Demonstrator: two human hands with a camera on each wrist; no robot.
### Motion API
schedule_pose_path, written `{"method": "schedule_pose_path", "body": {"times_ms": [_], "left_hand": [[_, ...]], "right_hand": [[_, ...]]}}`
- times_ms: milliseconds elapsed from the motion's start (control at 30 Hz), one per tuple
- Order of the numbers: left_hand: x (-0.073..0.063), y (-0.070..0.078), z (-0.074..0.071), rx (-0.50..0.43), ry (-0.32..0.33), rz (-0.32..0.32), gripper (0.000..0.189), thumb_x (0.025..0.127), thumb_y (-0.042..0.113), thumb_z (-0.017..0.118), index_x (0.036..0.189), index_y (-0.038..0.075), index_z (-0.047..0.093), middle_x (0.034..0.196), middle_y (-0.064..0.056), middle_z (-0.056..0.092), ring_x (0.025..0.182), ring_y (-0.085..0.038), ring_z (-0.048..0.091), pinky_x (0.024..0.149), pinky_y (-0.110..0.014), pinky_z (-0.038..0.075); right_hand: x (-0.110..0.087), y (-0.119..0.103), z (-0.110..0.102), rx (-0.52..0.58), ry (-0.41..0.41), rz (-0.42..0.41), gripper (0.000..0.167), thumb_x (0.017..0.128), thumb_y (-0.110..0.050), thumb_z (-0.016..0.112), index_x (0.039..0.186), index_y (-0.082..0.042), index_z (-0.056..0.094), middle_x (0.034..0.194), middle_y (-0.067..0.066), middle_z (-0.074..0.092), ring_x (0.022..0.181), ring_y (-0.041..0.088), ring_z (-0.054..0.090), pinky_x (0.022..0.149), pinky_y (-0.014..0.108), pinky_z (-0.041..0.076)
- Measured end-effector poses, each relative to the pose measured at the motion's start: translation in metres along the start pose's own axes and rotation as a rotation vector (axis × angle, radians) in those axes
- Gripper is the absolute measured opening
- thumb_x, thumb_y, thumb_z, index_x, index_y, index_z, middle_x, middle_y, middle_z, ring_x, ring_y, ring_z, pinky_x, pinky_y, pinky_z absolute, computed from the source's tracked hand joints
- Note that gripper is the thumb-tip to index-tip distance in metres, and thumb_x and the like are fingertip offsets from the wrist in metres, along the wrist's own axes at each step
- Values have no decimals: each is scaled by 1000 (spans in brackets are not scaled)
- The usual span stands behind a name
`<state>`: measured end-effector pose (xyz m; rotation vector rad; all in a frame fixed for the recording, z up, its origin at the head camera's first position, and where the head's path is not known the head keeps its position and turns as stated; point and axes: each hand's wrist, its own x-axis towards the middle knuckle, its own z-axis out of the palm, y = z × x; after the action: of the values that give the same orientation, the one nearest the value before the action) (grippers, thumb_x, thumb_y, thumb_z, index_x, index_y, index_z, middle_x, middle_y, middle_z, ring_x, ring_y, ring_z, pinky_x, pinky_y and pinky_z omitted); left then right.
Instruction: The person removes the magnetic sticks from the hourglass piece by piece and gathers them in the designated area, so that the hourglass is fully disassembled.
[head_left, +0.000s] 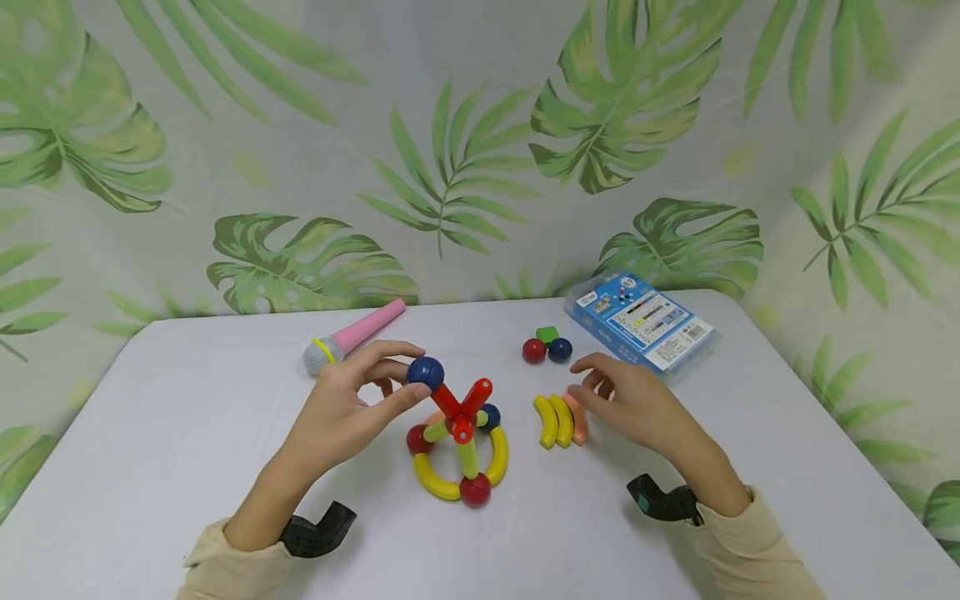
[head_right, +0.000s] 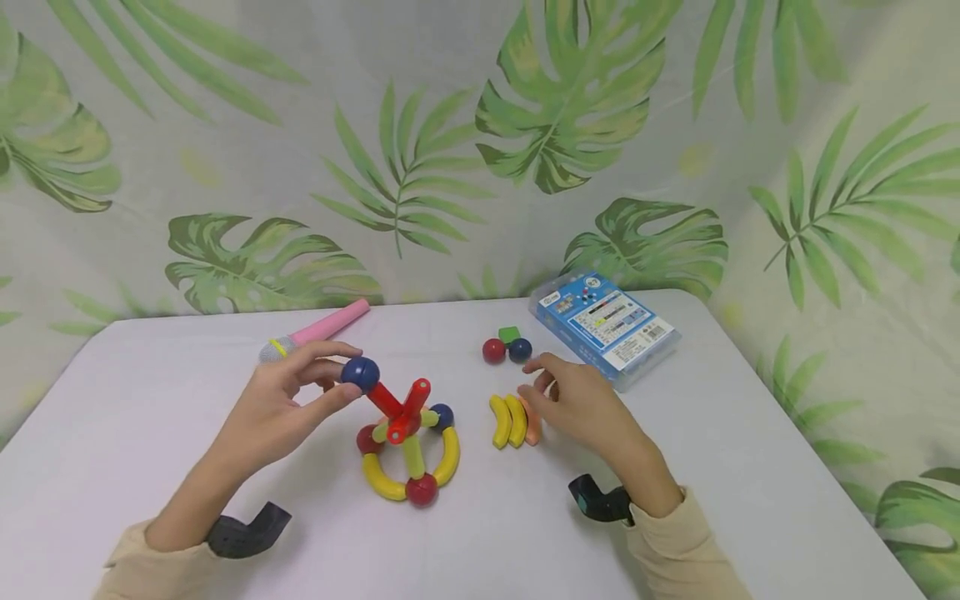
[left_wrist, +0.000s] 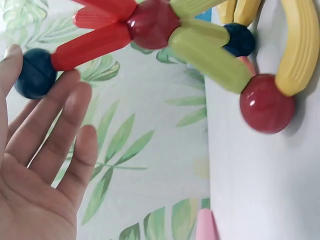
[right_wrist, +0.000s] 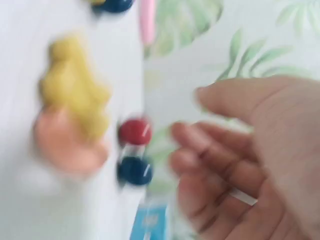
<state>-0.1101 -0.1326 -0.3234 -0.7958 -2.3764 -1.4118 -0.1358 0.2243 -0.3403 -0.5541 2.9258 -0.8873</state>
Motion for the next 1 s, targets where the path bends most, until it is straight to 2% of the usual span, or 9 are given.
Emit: {"method": "schedule_pose_path", "body": {"times_ms": [100,233,300,400,500,667,767,867,1000], "left_hand": [[-1,-3,7,-62,11,-59,34,91,13,80,121,14,65,98,7,79,85,-13,65,76,-26,52],[-1,-9,17,-215,-3,-168,36,94,15,76,128,13,63,109,1,79,104,-17,70,82,-24,53],[-2,-13,23,-261,-25,-171,38,95,15,74,132,12,64,115,-2,78,113,-18,69,86,-26,54],[-4,-18,34,-282,-82,-130,37,98,14,71,134,10,66,121,-3,76,120,-17,68,100,-29,54],[-5,-19,42,-315,-134,-87,36,100,10,66,136,6,65,125,-5,74,119,-18,69,104,-31,52],[-7,-15,49,-321,-141,-61,35,100,5,66,134,5,65,120,-8,75,114,-17,71,101,-28,54],[-8,-11,51,-267,-152,1,30,99,4,66,129,5,68,115,-6,76,107,-16,72,97,-31,57],[-8,-9,53,-218,-161,83,26,99,2,66,125,5,70,113,-5,76,101,-16,72,92,-34,59],[-8,-8,55,-194,-162,151,24,98,0,66,121,4,71,111,-6,76,98,-15,72,89,-32,60]], "right_hand": [[-1,-25,6,79,81,-153,36,96,-15,75,130,-10,65,100,-4,70,87,12,61,71,26,56],[-1,-57,16,178,93,-321,46,95,-14,76,138,-13,61,117,-3,70,94,9,63,76,25,59],[-1,-68,20,197,94,-362,47,95,-14,76,139,-12,61,122,-1,70,95,9,64,77,25,59],[-1,-77,25,201,109,-377,41,94,-13,76,134,-9,64,120,1,71,95,9,67,79,25,60],[-2,-80,26,196,123,-381,37,94,-11,77,129,-8,66,118,2,72,93,9,69,79,24,60],[-6,-84,23,210,157,-437,48,91,-10,79,136,-9,62,130,2,67,106,11,66,83,27,59],[-10,-91,22,186,172,-500,58,92,-13,79,146,-15,56,144,0,59,125,15,59,97,34,57],[-14,-98,24,135,187,-562,57,94,-13,77,147,-20,56,150,0,53,136,19,53,105,38,53],[-16,-102,27,116,229,-589,52,92,-9,78,140,-18,61,146,3,57,132,21,56,100,34,56]]}}
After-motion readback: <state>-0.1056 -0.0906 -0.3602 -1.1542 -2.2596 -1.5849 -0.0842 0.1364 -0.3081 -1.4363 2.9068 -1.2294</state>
